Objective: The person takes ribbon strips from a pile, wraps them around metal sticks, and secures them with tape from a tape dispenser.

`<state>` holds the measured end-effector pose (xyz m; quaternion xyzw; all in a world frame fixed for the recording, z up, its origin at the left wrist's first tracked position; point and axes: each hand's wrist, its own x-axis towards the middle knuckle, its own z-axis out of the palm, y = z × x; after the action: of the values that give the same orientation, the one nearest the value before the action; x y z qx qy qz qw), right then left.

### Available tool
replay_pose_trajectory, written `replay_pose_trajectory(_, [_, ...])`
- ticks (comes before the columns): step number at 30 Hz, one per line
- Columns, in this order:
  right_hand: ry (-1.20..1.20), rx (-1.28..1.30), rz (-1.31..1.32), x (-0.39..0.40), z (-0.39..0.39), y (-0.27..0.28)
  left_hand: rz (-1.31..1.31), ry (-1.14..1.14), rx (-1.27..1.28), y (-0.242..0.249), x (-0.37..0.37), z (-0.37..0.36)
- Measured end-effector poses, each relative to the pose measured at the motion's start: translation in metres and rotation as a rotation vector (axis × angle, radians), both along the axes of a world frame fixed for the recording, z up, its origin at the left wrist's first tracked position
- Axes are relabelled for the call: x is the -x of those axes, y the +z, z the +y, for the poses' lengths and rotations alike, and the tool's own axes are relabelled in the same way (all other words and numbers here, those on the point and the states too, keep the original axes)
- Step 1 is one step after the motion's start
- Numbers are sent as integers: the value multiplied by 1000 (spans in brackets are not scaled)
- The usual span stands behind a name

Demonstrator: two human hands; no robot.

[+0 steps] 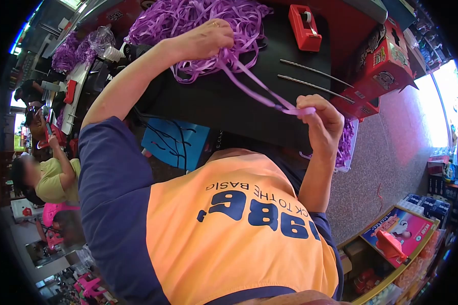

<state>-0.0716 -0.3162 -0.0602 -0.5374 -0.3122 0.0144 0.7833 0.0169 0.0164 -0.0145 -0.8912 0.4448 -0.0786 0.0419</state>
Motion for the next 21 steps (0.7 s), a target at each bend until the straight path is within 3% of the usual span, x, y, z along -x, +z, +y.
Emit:
replay_pose_trajectory(3, [25, -165, -38, -2, -3, 0, 134, 90, 198, 25, -1, 5])
replay_pose_trajectory(5, [61, -280, -47, -3, -8, 1, 345, 319, 417, 52, 8, 2])
replay_pose_trajectory(7, [159, -396, 4, -3, -18, 2, 767, 533, 956, 65, -4, 29])
replay_pose_trajectory(8, [116, -362, 15, -1, -23, 1, 765, 531, 954, 65, -19, 34])
replay_pose_trajectory(10, [112, -391, 9, -2, -31, -1, 1130, -493, 1608, 71, -36, 29])
replay_pose_trajectory(11, [110, -420, 5, -2, -34, -2, 1130, -497, 1604, 76, -36, 34])
replay_pose_trajectory(13, [82, -422, 11, -2, -43, -3, 753, 431, 2281, 105, -14, 21])
replay_pose_trajectory(14, [77, -445, 14, -1, -48, -3, 757, 431, 2279, 100, -20, 39])
replay_pose_trajectory(16, [43, -432, -15, 1, -59, -4, 690, 160, 1722, 85, -42, 86])
replay_pose_trajectory(20, [20, -495, -12, 2, -82, -8, 629, 345, 1821, 81, -49, 81])
replay_pose_trajectory(21, [18, -495, -14, 2, -88, -9, 502, 388, 1623, 75, -58, 94])
